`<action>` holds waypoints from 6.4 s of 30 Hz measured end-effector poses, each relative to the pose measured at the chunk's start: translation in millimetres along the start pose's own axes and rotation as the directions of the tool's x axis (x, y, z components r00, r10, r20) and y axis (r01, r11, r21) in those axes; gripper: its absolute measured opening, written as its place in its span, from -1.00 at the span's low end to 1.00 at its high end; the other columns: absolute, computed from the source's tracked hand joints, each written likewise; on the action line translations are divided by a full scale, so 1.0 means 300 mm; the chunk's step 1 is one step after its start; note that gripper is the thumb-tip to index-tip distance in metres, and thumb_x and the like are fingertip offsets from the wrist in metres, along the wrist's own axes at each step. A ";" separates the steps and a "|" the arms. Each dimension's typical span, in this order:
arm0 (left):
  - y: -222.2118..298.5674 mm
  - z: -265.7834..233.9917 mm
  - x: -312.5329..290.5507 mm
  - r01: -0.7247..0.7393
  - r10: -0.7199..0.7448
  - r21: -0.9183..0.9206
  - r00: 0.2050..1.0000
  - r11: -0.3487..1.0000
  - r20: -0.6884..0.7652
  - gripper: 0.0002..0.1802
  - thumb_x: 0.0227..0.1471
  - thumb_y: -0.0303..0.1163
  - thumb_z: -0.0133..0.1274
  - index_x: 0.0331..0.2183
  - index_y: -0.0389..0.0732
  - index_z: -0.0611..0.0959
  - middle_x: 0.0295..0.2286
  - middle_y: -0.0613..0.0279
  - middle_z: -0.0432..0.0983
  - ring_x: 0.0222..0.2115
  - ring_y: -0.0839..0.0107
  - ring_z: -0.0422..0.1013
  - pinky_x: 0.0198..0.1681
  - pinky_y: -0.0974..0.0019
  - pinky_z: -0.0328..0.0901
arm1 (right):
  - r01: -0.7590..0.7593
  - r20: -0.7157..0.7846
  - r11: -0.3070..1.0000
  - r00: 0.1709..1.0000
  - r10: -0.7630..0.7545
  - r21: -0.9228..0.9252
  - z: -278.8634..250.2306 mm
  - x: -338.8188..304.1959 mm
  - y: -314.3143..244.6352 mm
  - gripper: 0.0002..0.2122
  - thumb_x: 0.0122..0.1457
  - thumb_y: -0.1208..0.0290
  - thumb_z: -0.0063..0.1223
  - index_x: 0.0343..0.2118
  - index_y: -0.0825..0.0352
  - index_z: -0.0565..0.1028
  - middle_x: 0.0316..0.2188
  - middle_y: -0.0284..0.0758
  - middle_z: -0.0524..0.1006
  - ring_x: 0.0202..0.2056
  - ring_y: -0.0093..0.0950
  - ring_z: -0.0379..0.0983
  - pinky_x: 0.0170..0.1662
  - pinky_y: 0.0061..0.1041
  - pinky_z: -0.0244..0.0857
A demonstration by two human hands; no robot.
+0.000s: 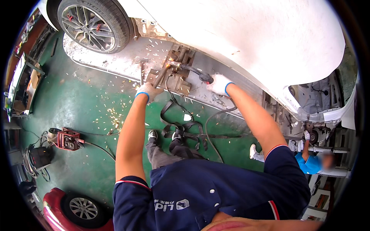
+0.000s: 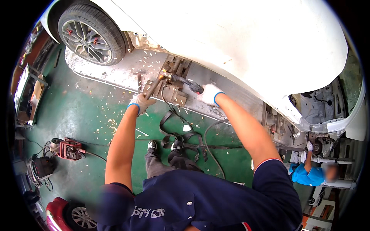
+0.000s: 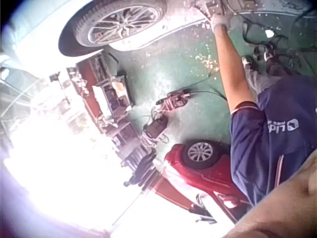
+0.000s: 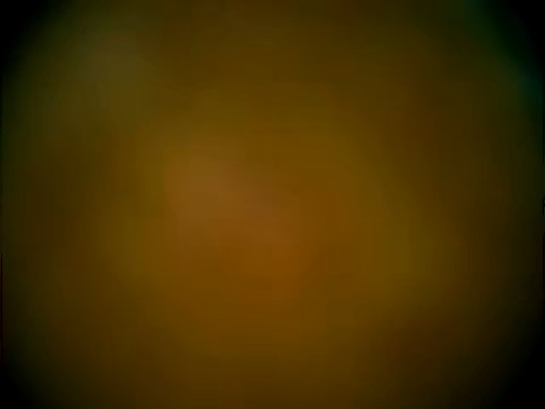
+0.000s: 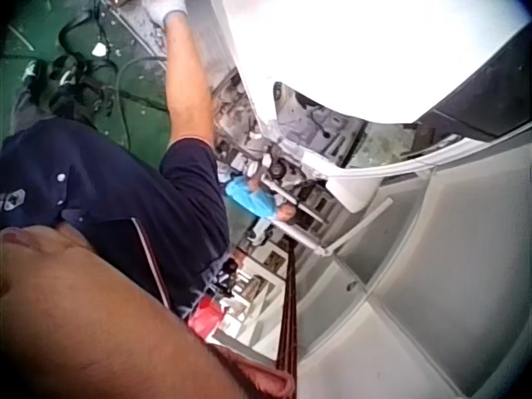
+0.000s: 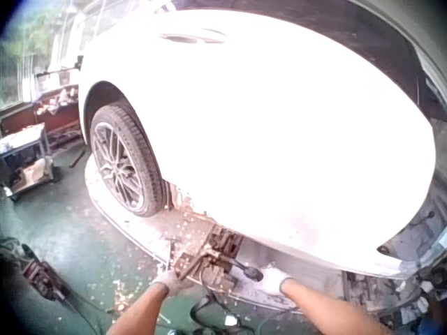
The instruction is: The person welds a metal rod onto the undercarriage of a white car using a welding torch. The person holds the rod in place with one hand while applying the torch with the other, generating sparks. The person adjusts the rod and torch position multiple times to continue the welding process.
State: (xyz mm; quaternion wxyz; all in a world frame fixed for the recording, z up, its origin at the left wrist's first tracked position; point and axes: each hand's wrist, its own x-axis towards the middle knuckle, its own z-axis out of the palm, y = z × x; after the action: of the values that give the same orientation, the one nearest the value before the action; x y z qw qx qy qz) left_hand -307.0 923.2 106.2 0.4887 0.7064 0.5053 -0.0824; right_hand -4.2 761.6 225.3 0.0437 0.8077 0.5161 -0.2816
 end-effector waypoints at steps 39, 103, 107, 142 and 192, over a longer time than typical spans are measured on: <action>-0.172 0.143 -0.097 -0.196 0.103 -0.151 0.875 0.969 -0.473 -0.50 0.22 -0.11 0.13 0.11 -0.13 0.66 -0.08 -0.12 0.65 -0.02 -0.04 0.57 0.07 0.11 0.41 | -0.056 0.043 0.964 0.998 0.046 0.259 0.197 0.077 0.157 -0.53 0.04 0.15 0.19 -0.11 0.47 0.60 -0.25 0.13 0.64 -0.17 -0.04 0.63 -0.04 -0.18 0.47; -0.163 0.059 -0.069 -0.150 0.036 -0.298 0.934 0.943 -0.356 -0.60 0.29 -0.16 0.13 0.03 -0.21 0.69 -0.55 0.39 0.45 -0.61 0.60 0.30 -0.55 0.40 0.24 | -0.074 0.078 0.849 0.996 0.039 0.524 0.222 0.085 0.131 -0.75 0.12 0.30 0.23 -0.21 0.35 0.60 -0.60 -0.34 0.49 -0.65 -0.51 0.37 -0.60 -0.37 0.26; -0.219 0.057 -0.021 -0.252 0.165 -0.189 0.910 0.949 -0.381 -0.79 0.31 -0.27 0.11 -0.15 -0.19 0.67 -0.57 0.39 0.39 -0.62 0.58 0.25 -0.57 0.39 0.19 | -0.047 0.081 0.856 0.997 0.007 0.514 0.245 0.108 0.146 -0.75 0.10 0.29 0.22 -0.24 0.36 0.60 -0.64 -0.33 0.48 -0.66 -0.49 0.38 -0.60 -0.35 0.27; -0.154 0.011 -0.087 -0.007 -0.108 -0.447 0.967 0.894 -0.230 -0.50 0.29 -0.11 0.17 0.13 -0.20 0.63 -0.54 0.38 0.50 -0.64 0.62 0.32 -0.60 0.45 0.22 | -0.083 0.099 0.823 0.995 0.033 0.562 0.365 0.137 0.164 -0.68 0.08 0.20 0.23 -0.17 0.30 0.59 -0.46 -0.16 0.59 -0.44 -0.32 0.52 -0.30 -0.28 0.39; -0.125 0.000 -0.106 -0.005 -0.108 -0.525 0.977 0.851 -0.185 -0.46 0.31 -0.17 0.16 0.19 -0.26 0.57 -0.53 0.35 0.47 -0.67 0.59 0.28 -0.61 0.42 0.16 | -0.062 0.080 0.770 0.997 0.015 0.635 0.475 0.129 0.186 -0.75 0.11 0.20 0.25 -0.24 0.22 0.54 -0.63 -0.27 0.51 -0.63 -0.38 0.48 -0.46 -0.26 0.39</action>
State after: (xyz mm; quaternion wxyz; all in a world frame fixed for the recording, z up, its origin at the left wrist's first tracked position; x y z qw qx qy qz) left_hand -351.8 903.6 102.9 0.6042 0.5379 0.5757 0.1190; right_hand -2.8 715.6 74.5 -0.2087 0.7748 0.3717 -0.4668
